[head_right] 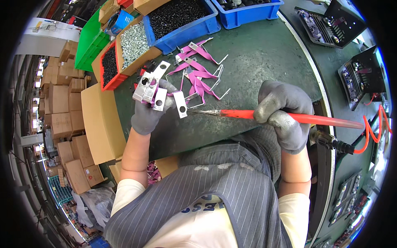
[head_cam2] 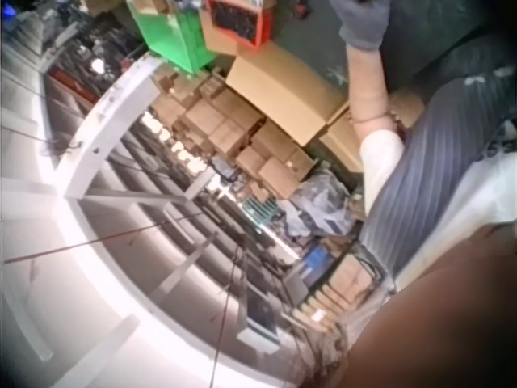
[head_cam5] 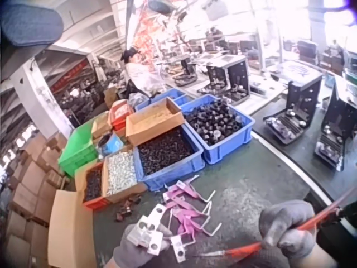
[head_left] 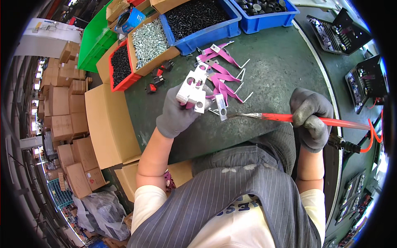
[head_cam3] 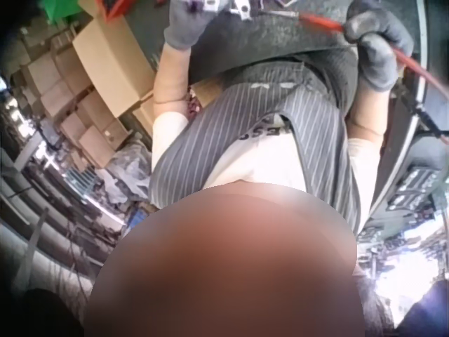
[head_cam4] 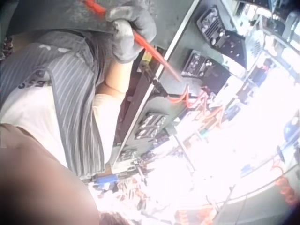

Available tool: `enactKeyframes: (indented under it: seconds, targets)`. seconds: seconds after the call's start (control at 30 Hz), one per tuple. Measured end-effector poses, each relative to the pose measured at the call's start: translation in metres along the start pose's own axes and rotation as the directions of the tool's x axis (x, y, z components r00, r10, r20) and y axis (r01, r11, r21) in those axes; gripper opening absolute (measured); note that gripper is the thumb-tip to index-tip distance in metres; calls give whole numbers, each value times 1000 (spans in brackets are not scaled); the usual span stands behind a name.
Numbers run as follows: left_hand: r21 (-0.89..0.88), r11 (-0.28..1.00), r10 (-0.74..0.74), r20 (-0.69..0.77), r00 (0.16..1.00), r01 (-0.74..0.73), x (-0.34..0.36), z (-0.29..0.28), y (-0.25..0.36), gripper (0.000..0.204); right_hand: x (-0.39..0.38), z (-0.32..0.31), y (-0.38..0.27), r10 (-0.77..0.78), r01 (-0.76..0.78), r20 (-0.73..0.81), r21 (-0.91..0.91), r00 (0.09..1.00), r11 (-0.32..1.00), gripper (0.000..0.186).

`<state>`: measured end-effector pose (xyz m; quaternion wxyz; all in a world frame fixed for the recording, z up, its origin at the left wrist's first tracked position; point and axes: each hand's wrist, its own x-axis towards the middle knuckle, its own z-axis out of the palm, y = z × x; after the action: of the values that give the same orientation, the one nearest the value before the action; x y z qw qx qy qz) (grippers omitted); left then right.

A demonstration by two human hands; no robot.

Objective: The worker retrieves metal brackets and uses a brush to clean them at an industrial workbench.

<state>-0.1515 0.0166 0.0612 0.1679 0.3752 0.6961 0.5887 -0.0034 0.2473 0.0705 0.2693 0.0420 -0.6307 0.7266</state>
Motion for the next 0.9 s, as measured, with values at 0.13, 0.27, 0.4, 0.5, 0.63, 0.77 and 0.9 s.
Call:
enactKeyframes:
  seconds: [0.13,0.27,0.4,0.5,0.63,0.77,0.9]
  targets:
    - [99,993,69,17,997,-71,2,0,3,22,1,4,2,-2,2,-14,25,1000,1000,32]
    - [54,992,115,-5,993,-114,3,-4,-9,28,0,-9,6,29,-30,-21,-38,999,999,28]
    - [114,990,88,1,996,-87,17,-13,-13,30,-11,-34,31,149,-141,-195,57,969,988,22]
    - [420,889,92,225,970,-182,26,-33,-41,27,-23,-56,66,283,-232,-310,191,908,954,22]
    - [632,732,24,351,936,-256,47,-20,-43,31,-40,-66,92,301,-237,-242,262,923,936,22]
    - [713,613,-132,518,845,-341,61,-13,-54,39,-38,-65,94,328,-247,-239,315,914,917,22]
    - [749,580,-184,504,844,-321,61,-11,-51,38,-38,-69,95,320,-220,-237,369,917,903,23]
